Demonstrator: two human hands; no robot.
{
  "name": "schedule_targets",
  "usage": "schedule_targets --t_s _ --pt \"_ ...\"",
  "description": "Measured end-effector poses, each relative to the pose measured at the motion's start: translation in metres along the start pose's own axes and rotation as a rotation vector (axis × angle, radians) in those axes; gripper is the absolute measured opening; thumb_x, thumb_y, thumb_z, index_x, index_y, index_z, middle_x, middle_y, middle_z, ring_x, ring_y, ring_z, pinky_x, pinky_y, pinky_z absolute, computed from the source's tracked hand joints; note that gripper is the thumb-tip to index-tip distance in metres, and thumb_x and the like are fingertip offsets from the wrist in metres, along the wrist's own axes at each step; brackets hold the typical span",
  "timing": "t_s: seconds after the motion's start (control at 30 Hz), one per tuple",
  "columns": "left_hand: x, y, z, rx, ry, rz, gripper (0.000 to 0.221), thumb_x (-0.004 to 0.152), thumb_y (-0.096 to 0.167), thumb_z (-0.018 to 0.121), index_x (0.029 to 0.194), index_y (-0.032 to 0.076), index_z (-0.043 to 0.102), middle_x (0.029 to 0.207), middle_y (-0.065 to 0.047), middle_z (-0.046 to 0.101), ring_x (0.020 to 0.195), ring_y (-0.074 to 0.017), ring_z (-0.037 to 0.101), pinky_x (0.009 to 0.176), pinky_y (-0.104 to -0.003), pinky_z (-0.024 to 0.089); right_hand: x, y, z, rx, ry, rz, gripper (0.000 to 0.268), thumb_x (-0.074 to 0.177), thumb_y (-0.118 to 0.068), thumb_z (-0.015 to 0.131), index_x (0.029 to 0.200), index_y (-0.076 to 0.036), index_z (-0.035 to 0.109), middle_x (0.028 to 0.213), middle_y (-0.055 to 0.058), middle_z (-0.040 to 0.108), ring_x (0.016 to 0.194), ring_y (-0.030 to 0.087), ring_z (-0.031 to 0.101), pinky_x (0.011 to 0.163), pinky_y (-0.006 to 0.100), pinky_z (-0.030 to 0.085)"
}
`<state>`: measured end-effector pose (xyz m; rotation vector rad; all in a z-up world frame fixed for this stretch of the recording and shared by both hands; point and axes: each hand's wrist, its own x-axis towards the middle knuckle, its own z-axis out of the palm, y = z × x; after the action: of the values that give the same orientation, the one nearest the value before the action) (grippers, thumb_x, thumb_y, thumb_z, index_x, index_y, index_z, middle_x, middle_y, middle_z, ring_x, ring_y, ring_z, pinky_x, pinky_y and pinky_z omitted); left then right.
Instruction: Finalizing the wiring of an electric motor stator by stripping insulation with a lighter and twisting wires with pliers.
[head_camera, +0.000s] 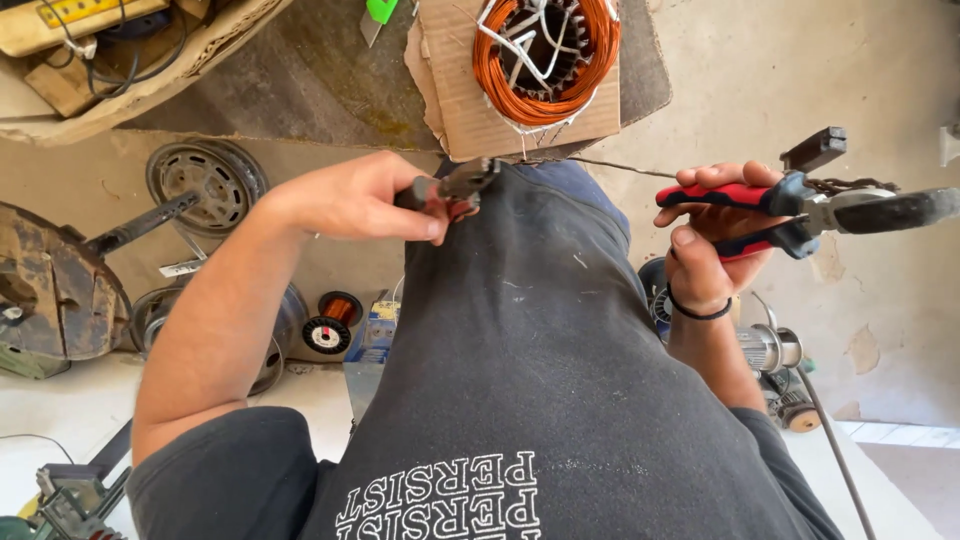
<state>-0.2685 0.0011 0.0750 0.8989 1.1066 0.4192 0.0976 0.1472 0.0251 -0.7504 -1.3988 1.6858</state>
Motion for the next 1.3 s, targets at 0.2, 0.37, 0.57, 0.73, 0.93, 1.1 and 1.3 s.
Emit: schedule_targets --t_s 0.2,0.37,0.57,0.73,0.93,1.1,1.3 --pt "0.011 0.018 0.000 0.039 -0.013 -0.064 0.013 0.090 0.025 0.067 0.087 0.013 0.071 0.084 0.005 0.071 0.080 -0.0093 0.064 0.080 -0.026 0.048 -0.002 -0.003 0.012 0.014 0.009 0.016 0.063 0.090 0.000 0.062 0.147 -0.017 0.042 0.127 0.018 0.054 0.122 0.031 0.059 0.078 0.037 0.058" --pt "0.016 0.011 0.002 -0.065 0.094 0.094 0.013 0.088 0.025 0.077 0.086 0.012 0.079 0.069 -0.002 0.072 0.068 -0.0111 0.067 0.064 -0.026 0.054 0.000 0.024 0.001 0.078 -0.077 -0.187 0.076 0.080 0.009 0.068 0.146 0.004 0.032 0.119 0.028 0.051 0.117 0.043 0.064 0.071 0.038 0.066" --pt "0.013 0.019 0.002 -0.149 0.115 0.117 0.012 0.089 0.019 0.076 0.084 0.008 0.075 0.072 -0.005 0.072 0.073 -0.0143 0.073 0.072 -0.030 0.062 -0.008 0.022 0.009 0.062 -0.050 -0.186 0.077 0.079 0.010 0.068 0.146 0.005 0.031 0.119 0.029 0.052 0.116 0.044 0.065 0.069 0.038 0.065" --pt "0.017 0.017 0.003 -0.109 0.146 0.148 0.018 0.092 0.022 0.075 0.079 0.010 0.071 0.069 -0.002 0.070 0.073 -0.0131 0.075 0.068 -0.029 0.062 -0.010 0.020 0.016 0.032 -0.022 -0.176 0.074 0.081 0.009 0.068 0.145 0.005 0.032 0.120 0.028 0.053 0.115 0.042 0.066 0.068 0.036 0.065" --pt "0.013 0.025 0.003 0.019 0.185 0.161 0.025 0.093 0.033 0.074 0.079 0.013 0.068 0.066 -0.002 0.069 0.069 -0.0142 0.069 0.068 -0.033 0.056 -0.012 0.023 0.015 0.028 -0.027 -0.163 0.073 0.082 0.009 0.068 0.145 0.005 0.033 0.120 0.028 0.054 0.116 0.042 0.066 0.068 0.035 0.065" --pt "0.014 0.023 0.006 0.064 0.248 0.168 0.029 0.096 0.041 0.073 0.082 0.016 0.065 0.067 -0.001 0.066 0.069 -0.0147 0.064 0.069 -0.033 0.053 -0.015 0.023 0.016 0.015 -0.038 -0.153 0.073 0.081 0.008 0.068 0.145 0.005 0.033 0.119 0.029 0.054 0.115 0.041 0.066 0.068 0.035 0.064" --pt "0.023 0.001 0.017 0.020 0.291 0.208 0.040 0.097 0.049 0.068 0.111 0.015 0.054 0.082 -0.009 0.063 0.082 -0.0236 0.063 0.078 -0.042 0.051 -0.018 0.028 0.016 -0.118 -0.064 -0.173 0.070 0.084 0.009 0.069 0.145 0.007 0.036 0.120 0.028 0.057 0.112 0.039 0.067 0.067 0.033 0.061"
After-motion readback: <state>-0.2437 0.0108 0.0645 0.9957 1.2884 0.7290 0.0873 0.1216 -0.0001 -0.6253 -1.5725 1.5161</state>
